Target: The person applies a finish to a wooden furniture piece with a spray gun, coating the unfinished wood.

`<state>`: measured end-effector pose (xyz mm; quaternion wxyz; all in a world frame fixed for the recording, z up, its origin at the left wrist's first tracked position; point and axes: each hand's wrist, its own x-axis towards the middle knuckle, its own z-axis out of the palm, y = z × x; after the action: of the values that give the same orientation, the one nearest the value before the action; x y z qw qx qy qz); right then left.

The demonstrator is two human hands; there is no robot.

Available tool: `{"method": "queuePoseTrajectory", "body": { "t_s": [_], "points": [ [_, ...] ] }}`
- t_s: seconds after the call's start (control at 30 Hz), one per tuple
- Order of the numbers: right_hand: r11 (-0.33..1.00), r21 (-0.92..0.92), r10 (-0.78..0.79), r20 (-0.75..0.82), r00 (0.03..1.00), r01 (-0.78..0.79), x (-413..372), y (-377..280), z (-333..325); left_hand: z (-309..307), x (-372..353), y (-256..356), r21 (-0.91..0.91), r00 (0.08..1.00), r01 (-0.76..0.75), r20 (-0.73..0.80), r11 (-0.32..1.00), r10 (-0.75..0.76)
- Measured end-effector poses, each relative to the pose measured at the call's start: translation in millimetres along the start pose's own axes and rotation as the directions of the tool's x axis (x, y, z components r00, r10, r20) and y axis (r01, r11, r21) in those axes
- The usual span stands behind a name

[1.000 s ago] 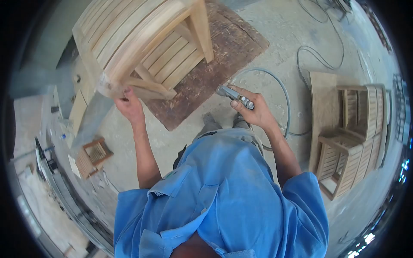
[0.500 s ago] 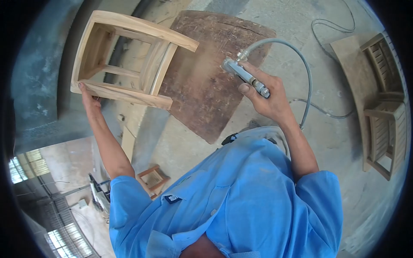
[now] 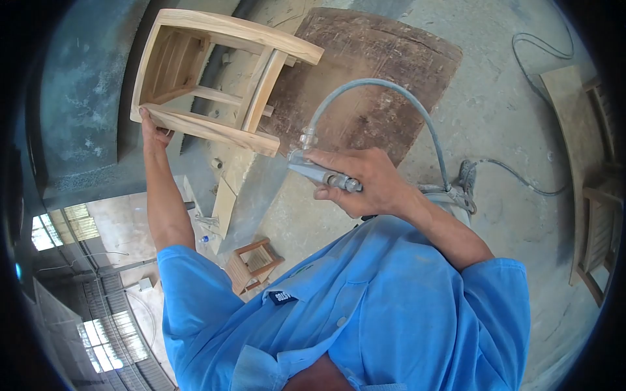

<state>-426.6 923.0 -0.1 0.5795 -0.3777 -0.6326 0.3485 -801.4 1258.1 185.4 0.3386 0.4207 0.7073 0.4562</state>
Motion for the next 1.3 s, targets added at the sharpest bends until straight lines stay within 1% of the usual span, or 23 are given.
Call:
{"method": "queuePoseTrajectory", "body": {
  "t_s": [0.1, 0.2, 0.3, 0.33, 0.43, 0.53, 0.63, 0.73, 0.83, 0.87, 0.97, 1.07, 1.17, 1.23, 1.27, 1.3],
  "points": [
    [0.999, -0.038, 0.000, 0.044, 0.999, 0.001, 15, 13, 8, 3, -3, 5, 0.005, 1.000, 0.004, 0.024, 1.000, -0.004],
    [0.999, -0.043, -0.037, -0.109, 0.993, 0.032, 32, 35, 8, 0, -1, 6, 0.000, 0.999, 0.002, 0.038, 1.000, -0.002],
    [0.988, -0.102, -0.144, -0.280, 0.949, 0.120, 47, 51, -8, -2, 5, 5, -0.002, 1.000, 0.010, 0.020, 1.000, -0.010],
    [0.984, -0.157, -0.129, -0.294, 0.947, 0.085, 50, 52, -17, -4, 7, 5, 0.003, 1.000, 0.013, 0.018, 1.000, -0.013],
    [0.984, -0.177, -0.067, -0.351, 0.934, 0.004, 55, 49, -37, -5, 15, 5, 0.007, 0.999, 0.013, 0.044, 1.000, -0.013],
    [0.971, -0.213, 0.038, -0.314, 0.949, -0.110, 54, 47, -42, -6, 18, 7, -0.001, 0.999, 0.022, 0.040, 1.000, -0.022],
    [0.986, -0.155, -0.002, -0.337, 0.942, -0.054, 55, 50, -28, -3, 17, 9, 0.005, 1.000, 0.019, 0.020, 1.000, -0.019],
    [0.993, -0.119, -0.026, -0.209, 0.977, 0.001, 50, 50, -11, -4, 21, 10, 0.029, 1.000, 0.008, 0.000, 1.000, -0.008],
    [0.998, 0.056, 0.036, -0.004, 0.999, -0.035, 40, 52, 4, -4, 25, 11, 0.036, 1.000, 0.018, -0.003, 0.999, -0.018],
    [0.999, 0.048, 0.007, -0.038, 0.999, -0.005, 41, 55, 11, -5, 28, 11, 0.033, 1.000, 0.017, 0.003, 0.999, -0.017],
    [0.983, -0.046, 0.180, 0.025, 0.983, -0.179, 54, 69, 18, -1, 25, 12, 0.038, 1.000, 0.021, -0.011, 0.999, -0.021],
    [0.984, -0.055, 0.165, -0.059, 0.985, -0.168, 77, 115, 38, 0, 34, 17, 0.041, 0.999, 0.034, -0.042, 0.999, -0.032],
    [0.943, -0.064, 0.328, 0.006, 0.945, -0.327, 99, 153, 55, 7, 37, 22, 0.036, 0.998, 0.034, -0.061, 0.999, -0.032],
    [0.920, -0.129, 0.381, 0.069, 0.922, -0.371, 107, 170, 56, 3, 51, 21, 0.020, 0.997, 0.042, -0.061, 0.999, -0.041],
    [0.909, -0.160, 0.402, 0.104, 0.910, -0.384, 112, 177, 58, 4, 63, 15, -0.006, 0.996, -0.005, -0.094, 1.000, 0.005],
    [0.914, -0.168, 0.388, 0.094, 0.917, -0.370, 115, 187, 60, 4, 80, 6, -0.031, 0.990, -0.056, -0.133, 0.998, 0.051]
  ]
}}
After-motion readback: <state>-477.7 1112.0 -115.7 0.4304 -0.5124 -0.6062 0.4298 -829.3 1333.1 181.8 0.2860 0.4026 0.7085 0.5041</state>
